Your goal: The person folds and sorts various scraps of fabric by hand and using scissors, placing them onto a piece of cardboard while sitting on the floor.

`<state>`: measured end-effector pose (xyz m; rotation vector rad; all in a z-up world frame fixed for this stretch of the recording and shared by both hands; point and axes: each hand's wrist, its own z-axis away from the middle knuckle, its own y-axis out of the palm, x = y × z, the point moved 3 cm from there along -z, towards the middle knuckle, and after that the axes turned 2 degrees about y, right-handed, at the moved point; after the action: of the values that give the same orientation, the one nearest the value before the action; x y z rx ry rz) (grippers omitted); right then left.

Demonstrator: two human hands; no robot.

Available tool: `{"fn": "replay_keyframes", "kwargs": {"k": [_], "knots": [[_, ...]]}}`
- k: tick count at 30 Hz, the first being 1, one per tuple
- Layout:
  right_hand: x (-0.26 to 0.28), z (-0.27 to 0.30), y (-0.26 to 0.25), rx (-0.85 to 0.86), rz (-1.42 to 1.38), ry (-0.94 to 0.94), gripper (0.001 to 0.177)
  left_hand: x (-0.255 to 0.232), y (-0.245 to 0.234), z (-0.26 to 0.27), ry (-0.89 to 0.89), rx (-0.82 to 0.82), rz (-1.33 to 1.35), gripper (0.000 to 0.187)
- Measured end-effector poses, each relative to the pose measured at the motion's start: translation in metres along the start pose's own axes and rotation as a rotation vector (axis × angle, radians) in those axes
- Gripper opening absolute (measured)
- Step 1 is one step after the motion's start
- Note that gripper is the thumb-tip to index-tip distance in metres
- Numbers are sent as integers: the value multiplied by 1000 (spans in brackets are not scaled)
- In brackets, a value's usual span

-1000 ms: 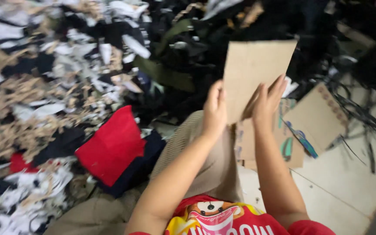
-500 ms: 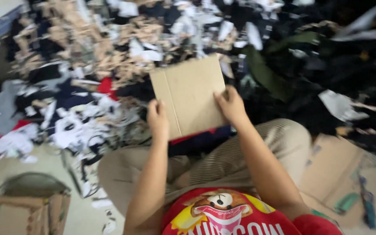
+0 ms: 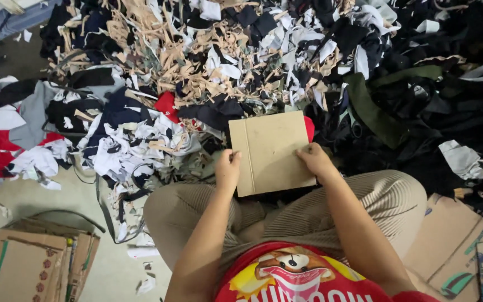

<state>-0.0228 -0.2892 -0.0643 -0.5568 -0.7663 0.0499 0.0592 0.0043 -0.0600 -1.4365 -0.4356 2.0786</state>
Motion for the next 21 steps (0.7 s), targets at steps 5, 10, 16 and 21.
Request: {"fn": "replay_keyframes", "kwargs": {"k": [5,10,16,21], "knots": [[19,26,-16,-140,376,-76,77,-58,-25,38,114,-84,-235,50],[84,73,20,-774,722,-847,61,-97,17,49,858,-272,-455,50],[51,50,58,-228,783,-549,68,-77,57,49,828,-135,-720,59],[39,42,67,-308,807,-574,68,-73,57,49,858,-219,-732,57]]}}
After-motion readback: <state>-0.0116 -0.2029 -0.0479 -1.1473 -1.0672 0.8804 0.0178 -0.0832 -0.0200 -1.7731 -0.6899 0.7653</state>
